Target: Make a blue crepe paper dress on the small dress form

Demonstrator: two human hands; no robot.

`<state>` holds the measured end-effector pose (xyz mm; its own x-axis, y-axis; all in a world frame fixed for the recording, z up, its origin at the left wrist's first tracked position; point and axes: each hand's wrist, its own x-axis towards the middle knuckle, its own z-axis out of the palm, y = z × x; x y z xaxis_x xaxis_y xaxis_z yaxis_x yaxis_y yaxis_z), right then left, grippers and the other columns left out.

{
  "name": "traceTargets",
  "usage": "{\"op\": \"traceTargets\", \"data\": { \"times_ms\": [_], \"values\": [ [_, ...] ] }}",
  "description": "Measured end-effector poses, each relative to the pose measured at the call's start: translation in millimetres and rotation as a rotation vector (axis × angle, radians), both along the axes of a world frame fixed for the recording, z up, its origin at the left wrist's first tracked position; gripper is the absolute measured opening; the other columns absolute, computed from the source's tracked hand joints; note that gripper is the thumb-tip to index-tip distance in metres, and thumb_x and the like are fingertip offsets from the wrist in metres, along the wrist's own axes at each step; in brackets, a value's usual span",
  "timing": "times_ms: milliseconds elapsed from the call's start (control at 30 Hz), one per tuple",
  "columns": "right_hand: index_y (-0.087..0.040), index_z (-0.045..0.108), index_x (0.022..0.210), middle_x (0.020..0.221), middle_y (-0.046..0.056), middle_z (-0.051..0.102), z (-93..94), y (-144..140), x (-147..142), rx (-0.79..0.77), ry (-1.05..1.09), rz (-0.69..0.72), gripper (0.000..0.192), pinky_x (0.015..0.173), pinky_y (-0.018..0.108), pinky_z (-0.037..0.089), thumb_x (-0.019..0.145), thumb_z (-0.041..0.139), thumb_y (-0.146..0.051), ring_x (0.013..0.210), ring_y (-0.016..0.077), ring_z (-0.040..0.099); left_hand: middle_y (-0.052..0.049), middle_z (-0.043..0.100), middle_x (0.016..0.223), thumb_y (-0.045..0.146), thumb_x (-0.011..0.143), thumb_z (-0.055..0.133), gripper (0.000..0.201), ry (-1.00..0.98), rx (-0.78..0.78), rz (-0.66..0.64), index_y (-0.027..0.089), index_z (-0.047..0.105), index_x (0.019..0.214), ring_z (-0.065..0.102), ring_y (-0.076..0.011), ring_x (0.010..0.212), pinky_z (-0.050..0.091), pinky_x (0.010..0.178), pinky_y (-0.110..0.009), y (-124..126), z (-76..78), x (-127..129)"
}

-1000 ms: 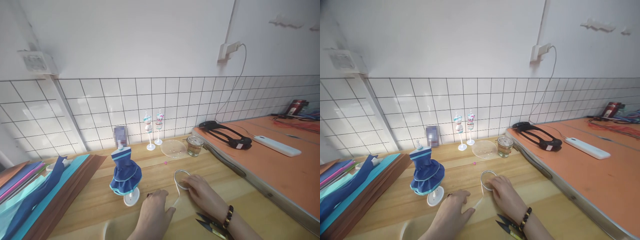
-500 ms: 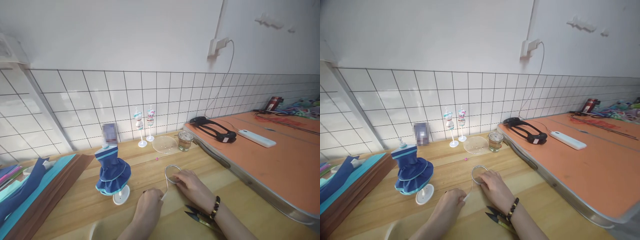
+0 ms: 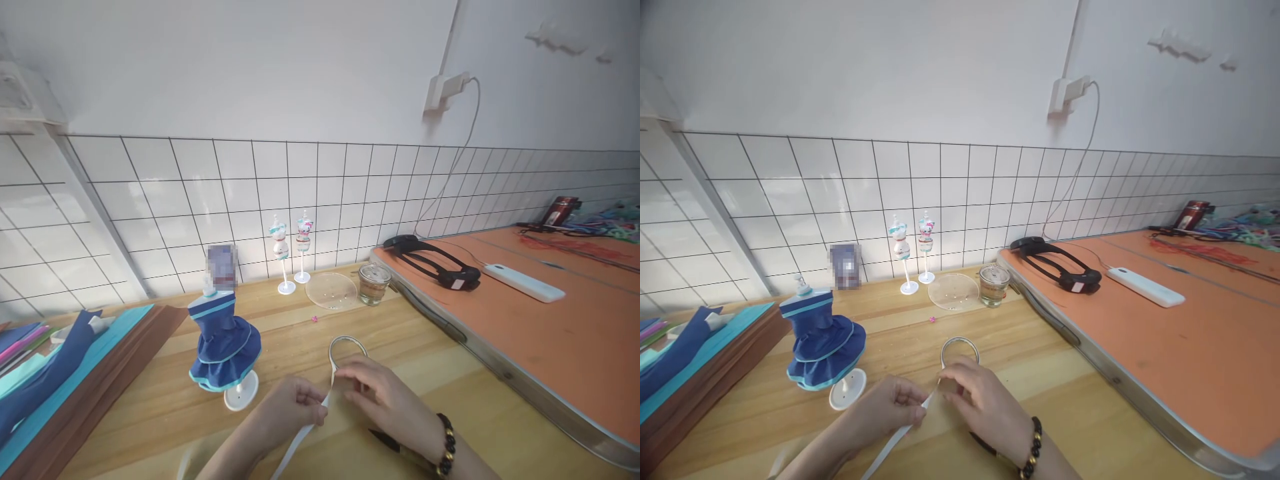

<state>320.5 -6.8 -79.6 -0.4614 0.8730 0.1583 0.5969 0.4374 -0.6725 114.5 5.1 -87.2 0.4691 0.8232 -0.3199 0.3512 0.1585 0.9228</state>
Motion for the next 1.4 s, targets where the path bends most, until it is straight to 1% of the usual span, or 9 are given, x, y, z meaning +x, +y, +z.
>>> {"op": "traceTargets", "data": {
  "times_ms": [67,167,300,433,633,833,1000,1167,1400],
  "values": [
    [-0.023,0.062,0.107,0.114,0.006,0.061,-1.9,-2.0,-8.0,0.035,0.076,0.101,0.028,0.083,0.025,0.045,0.085,0.048,-0.012,0.096,0.0162,0.059,0.003,0.057,0.056,0.021,0.064,0.06,0.02,0.011,0.021,0.009,0.011,0.074,0.075,0.047,-0.009,0.053,0.036,0.053,-0.02,-1.3,-1.0,2.4],
    [-0.024,0.065,0.104,0.104,0.005,0.065,-7.3,-3.3,-13.8,0.024,0.094,0.183,0.03,0.086,0.025,0.043,0.088,0.045,-0.009,0.098,0.0159,0.059,0.002,0.058,0.055,0.023,0.064,0.062,0.017,0.051,0.07,0.036,0.01,0.072,0.07,0.049,-0.01,0.054,0.038,0.054,-0.02,-2.2,-3.9,4.7],
    [-0.024,0.067,0.101,0.089,0.003,0.069,-13.7,-0.9,-14.1,-0.008,0.084,0.165,0.027,0.077,0.025,0.046,0.09,0.044,-0.013,0.084,0.0155,0.062,0.0,0.058,0.057,0.032,0.066,0.063,0.023,0.131,0.164,0.08,0.011,0.071,0.072,0.051,-0.0125,0.053,0.041,0.05,-0.021,-2.2,-4.9,3.7],
    [-0.022,0.067,0.1,0.09,0.004,0.069,-17.6,1.8,-12.0,-0.004,0.077,0.131,0.025,0.076,0.026,0.046,0.09,0.045,-0.014,0.085,0.0167,0.062,-0.004,0.064,0.069,0.037,0.066,0.063,0.032,0.206,0.244,0.12,0.011,0.071,0.083,0.056,-0.0162,0.06,0.044,0.049,-0.022,-1.5,-0.2,-0.8],
    [-0.021,0.067,0.1,0.088,0.005,0.069,-19.6,3.9,-10.7,0.017,0.06,0.127,0.026,0.076,0.027,0.046,0.09,0.044,-0.014,0.084,0.0174,0.061,0.002,0.059,0.052,0.015,0.062,0.057,0.02,0.293,0.309,0.046,0.017,0.076,0.065,0.052,-0.0146,0.057,0.037,0.057,-0.024,-4.0,9.5,-4.5],
    [-0.021,0.069,0.095,0.083,0.005,0.066,-15.9,3.3,-10.3,0.043,0.053,0.168,0.03,0.074,0.026,0.045,0.089,0.041,-0.012,0.079,0.0161,0.06,0.003,0.06,0.053,0.008,0.056,0.052,0.03,0.232,0.213,-0.021,0.018,0.078,0.068,0.05,-0.0132,0.058,0.034,0.055,-0.022,-6.0,10.6,-6.1],
    [-0.02,0.069,0.096,0.083,0.005,0.067,-14.6,3.0,-9.2,0.049,0.055,0.146,0.03,0.073,0.027,0.046,0.088,0.041,-0.014,0.078,0.0164,0.061,0.002,0.064,0.057,0.012,0.057,0.054,0.031,0.088,-0.008,-0.098,0.017,0.077,0.076,0.05,-0.0109,0.047,0.041,0.05,-0.022,-2.3,4.4,-7.6],
    [-0.02,0.071,0.093,0.081,0.005,0.069,-16.1,3.8,-8.9,0.034,0.076,0.118,0.028,0.073,0.027,0.046,0.087,0.044,-0.014,0.077,0.0167,0.062,-0.001,0.068,0.059,0.014,0.053,0.054,0.024,-0.02,-0.165,-0.077,0.014,0.071,0.071,0.057,-0.0133,0.047,0.048,0.052,-0.027,-3.9,-3.8,-4.5],
    [-0.021,0.073,0.086,0.075,0.003,0.072,-13.2,3.1,-6.9,-0.017,0.13,0.047,0.026,0.065,0.025,0.046,0.086,0.047,-0.018,0.069,0.0161,0.064,0.0,0.067,0.055,0.021,0.054,0.064,0.012,-0.118,-0.228,-0.047,0.014,0.062,0.064,0.065,-0.0174,0.056,0.05,0.061,-0.031,-7.3,-14.5,-3.1]
  ]
}}
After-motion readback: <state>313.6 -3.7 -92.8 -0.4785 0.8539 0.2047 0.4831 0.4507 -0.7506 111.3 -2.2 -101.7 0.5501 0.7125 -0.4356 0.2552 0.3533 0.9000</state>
